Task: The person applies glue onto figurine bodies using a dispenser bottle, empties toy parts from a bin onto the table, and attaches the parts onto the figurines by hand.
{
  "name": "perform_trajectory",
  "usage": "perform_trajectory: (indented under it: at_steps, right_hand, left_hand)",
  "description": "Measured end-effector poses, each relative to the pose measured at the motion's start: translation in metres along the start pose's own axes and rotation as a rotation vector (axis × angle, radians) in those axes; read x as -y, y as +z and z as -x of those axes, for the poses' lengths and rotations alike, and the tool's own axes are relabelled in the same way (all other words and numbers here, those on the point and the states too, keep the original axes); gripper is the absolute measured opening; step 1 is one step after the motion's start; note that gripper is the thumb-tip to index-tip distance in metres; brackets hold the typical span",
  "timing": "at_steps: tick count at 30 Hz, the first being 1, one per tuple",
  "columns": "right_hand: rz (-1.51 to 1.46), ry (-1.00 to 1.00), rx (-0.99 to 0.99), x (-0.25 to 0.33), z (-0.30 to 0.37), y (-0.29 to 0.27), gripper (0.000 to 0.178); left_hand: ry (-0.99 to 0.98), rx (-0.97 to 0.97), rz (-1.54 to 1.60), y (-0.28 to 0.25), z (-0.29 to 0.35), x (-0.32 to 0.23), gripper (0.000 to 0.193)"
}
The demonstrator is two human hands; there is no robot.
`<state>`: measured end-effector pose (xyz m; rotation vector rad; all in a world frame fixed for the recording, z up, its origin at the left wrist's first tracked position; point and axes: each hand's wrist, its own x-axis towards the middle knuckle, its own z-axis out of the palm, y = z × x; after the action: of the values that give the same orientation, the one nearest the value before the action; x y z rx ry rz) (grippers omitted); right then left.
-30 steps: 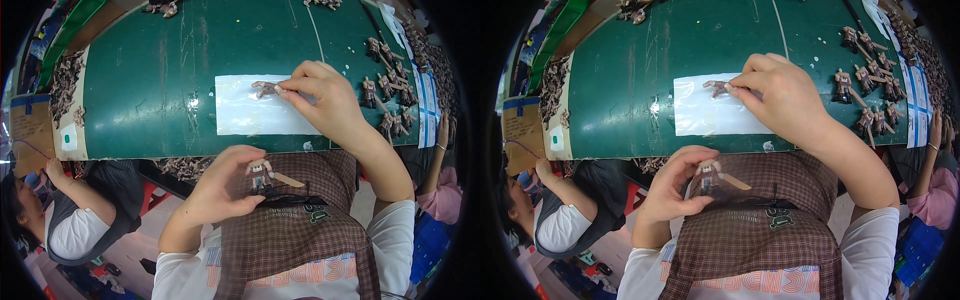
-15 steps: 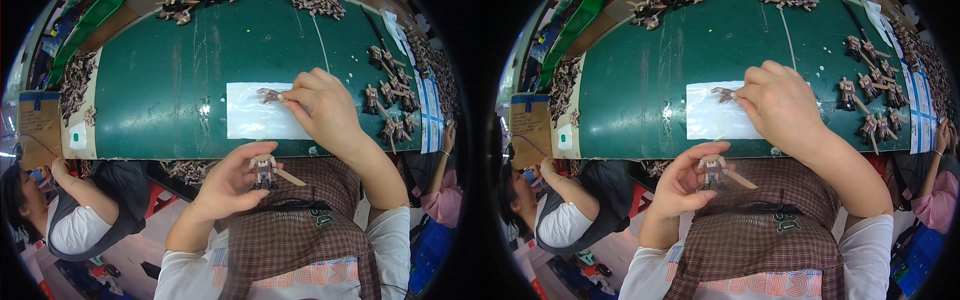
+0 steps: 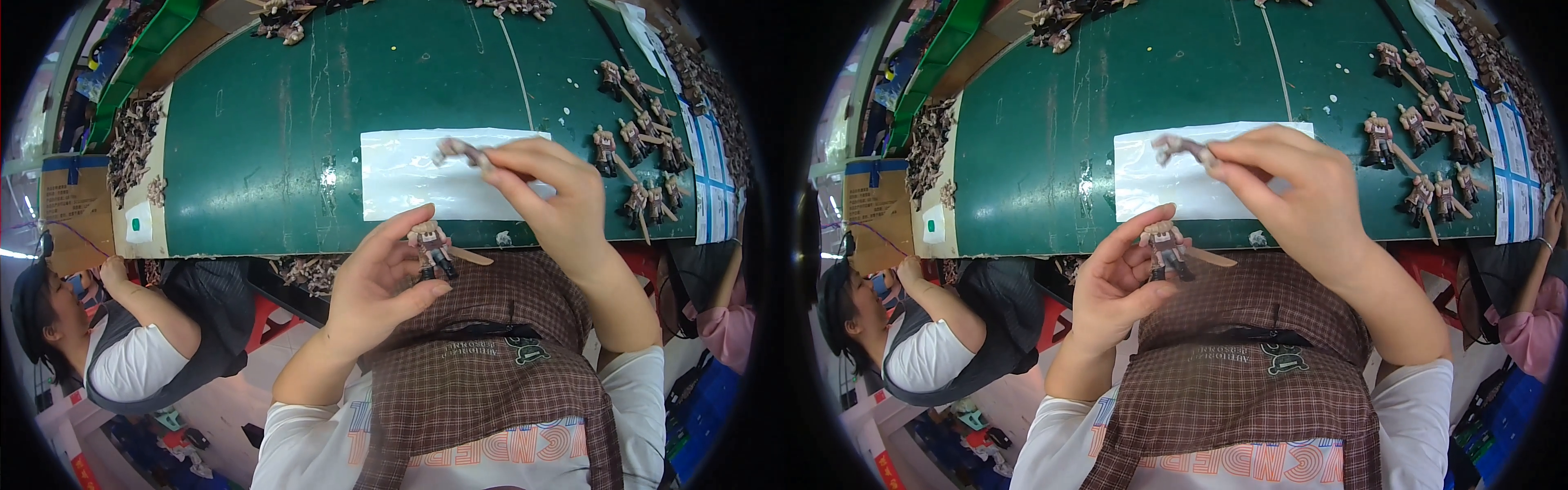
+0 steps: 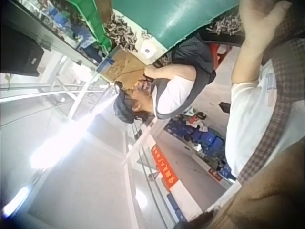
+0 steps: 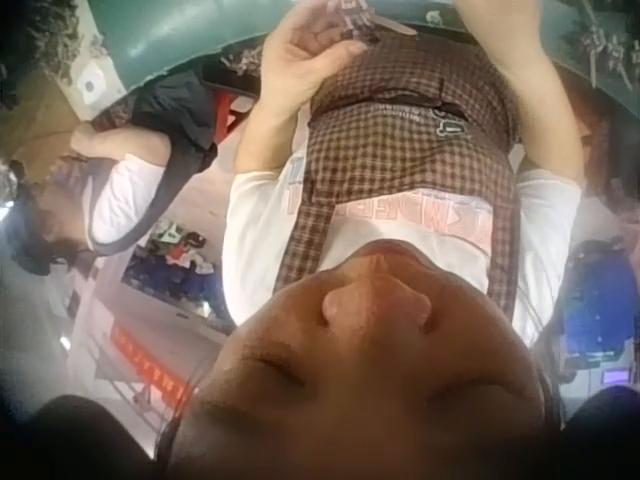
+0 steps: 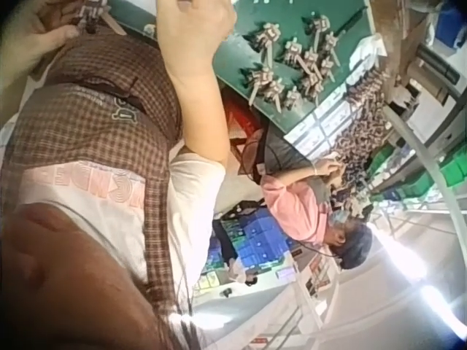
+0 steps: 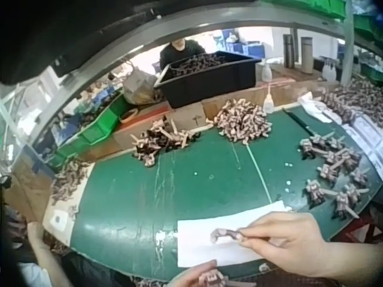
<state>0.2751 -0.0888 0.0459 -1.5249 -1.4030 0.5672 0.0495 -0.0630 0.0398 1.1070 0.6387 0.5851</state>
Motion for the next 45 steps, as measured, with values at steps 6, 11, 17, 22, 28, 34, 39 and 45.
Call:
perform_trajectory:
  at_steps: [6, 11, 17, 22, 28, 34, 39, 45]
  right_hand:
    - [-0.09, -0.26, 0.076, 0.004, 0.049, -0.027, 0.022]
    - [-0.018, -0.385, 0.1, -0.005, 0.063, -0.034, 0.022]
    - [-0.009, -0.444, 0.09, -0.011, 0.066, -0.037, 0.023]
    - [0.018, -0.435, 0.105, -0.013, 0.067, -0.039, 0.023]
    - [0.056, -0.479, 0.07, -0.012, 0.072, -0.037, 0.024]
    - [0.099, -0.552, 0.045, -0.005, 0.074, -0.038, 0.027]
    - [0.128, -0.496, 0.075, 0.001, 0.072, -0.036, 0.023]
    - [0.106, -0.41, 0.027, -0.002, 0.069, -0.035, 0.027]
  left_hand:
    - [-0.031, 0.006, -0.07, 0.016, -0.004, -0.001, 0.082]
    - [-0.05, 0.072, -0.071, 0.03, -0.01, -0.006, 0.085]
    - [-0.014, 0.103, -0.129, 0.039, -0.011, -0.006, 0.088]
    - [-0.062, 0.084, -0.117, 0.043, -0.008, -0.007, 0.089]
    - [0.023, 0.109, -0.156, 0.043, -0.007, -0.004, 0.09]
    - [-0.05, 0.129, 0.063, 0.043, -0.009, -0.005, 0.069]
    - [0.064, 0.112, 0.02, 0.033, -0.011, 0.013, 0.052]
    - [0.029, -0.014, 0.198, 0.046, -0.014, 0.023, 0.046]
